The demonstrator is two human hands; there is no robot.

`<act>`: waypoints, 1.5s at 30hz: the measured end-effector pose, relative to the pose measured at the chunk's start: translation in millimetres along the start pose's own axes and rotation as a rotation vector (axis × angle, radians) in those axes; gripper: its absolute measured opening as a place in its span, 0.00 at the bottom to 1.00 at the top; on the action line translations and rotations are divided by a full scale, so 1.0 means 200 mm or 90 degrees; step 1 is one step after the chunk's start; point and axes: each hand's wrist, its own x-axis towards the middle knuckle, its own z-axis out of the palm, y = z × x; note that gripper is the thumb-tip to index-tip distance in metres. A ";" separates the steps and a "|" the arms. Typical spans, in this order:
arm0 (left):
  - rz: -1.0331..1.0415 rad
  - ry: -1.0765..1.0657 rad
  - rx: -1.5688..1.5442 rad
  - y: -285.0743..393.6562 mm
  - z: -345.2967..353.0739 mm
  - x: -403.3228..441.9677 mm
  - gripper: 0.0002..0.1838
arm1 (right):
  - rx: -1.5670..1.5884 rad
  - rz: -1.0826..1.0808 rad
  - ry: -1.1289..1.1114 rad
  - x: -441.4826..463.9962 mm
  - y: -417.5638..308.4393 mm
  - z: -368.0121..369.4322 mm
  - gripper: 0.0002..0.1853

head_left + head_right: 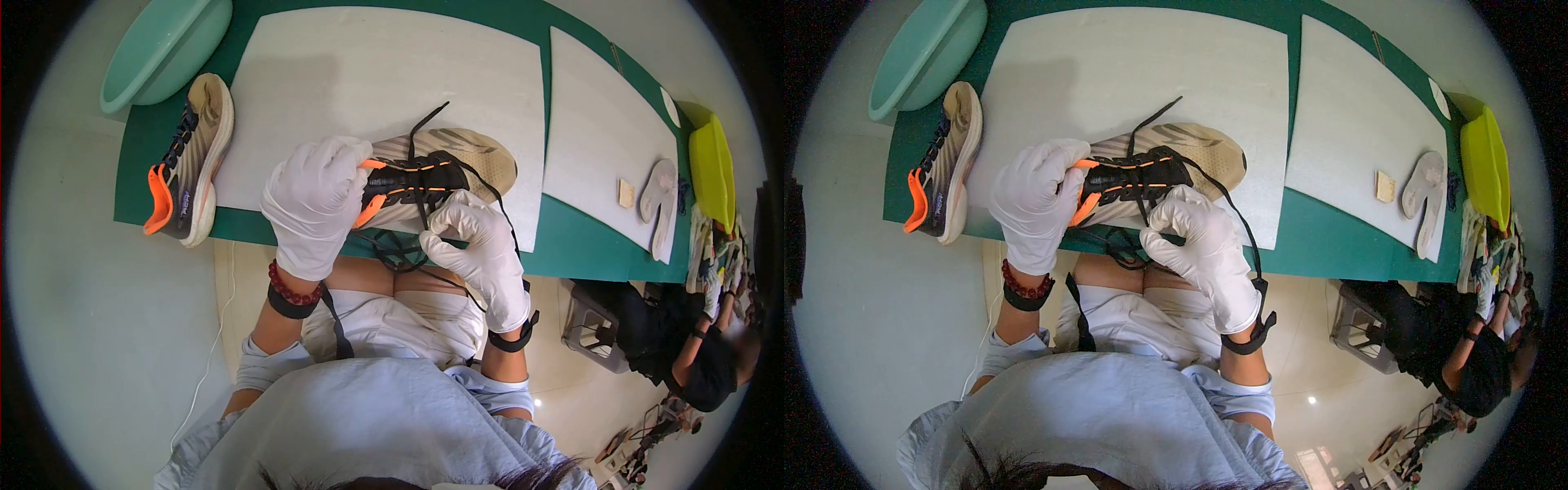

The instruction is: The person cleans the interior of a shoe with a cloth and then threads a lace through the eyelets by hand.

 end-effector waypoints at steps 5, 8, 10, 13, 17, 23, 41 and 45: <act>-0.004 -0.005 -0.008 0.01 -0.01 0.01 0.15 | 0.004 0.005 0.075 -0.02 -0.02 0.03 0.16; -0.019 0.003 -0.009 0.00 0.00 0.01 0.15 | -0.045 0.042 0.186 -0.04 -0.08 0.09 0.19; -0.015 0.013 -0.012 -0.01 0.01 0.01 0.16 | -0.114 0.061 0.244 -0.02 -0.21 0.11 0.19; -0.016 0.005 -0.010 -0.01 0.00 0.01 0.16 | -0.176 0.059 0.218 -0.02 -0.18 0.16 0.15; -0.023 0.010 -0.003 0.00 0.01 0.01 0.15 | -0.071 0.071 0.200 -0.03 -0.11 0.16 0.09; -0.029 -0.002 -0.006 0.00 0.00 0.01 0.14 | 0.011 0.062 0.188 -0.05 -0.06 0.13 0.08; -0.052 -0.026 -0.032 0.03 -0.02 0.03 0.10 | -0.196 0.026 0.304 -0.01 -0.11 0.20 0.13; -0.062 -0.038 -0.023 0.04 -0.03 0.04 0.10 | -0.161 0.007 0.315 -0.01 -0.11 0.19 0.10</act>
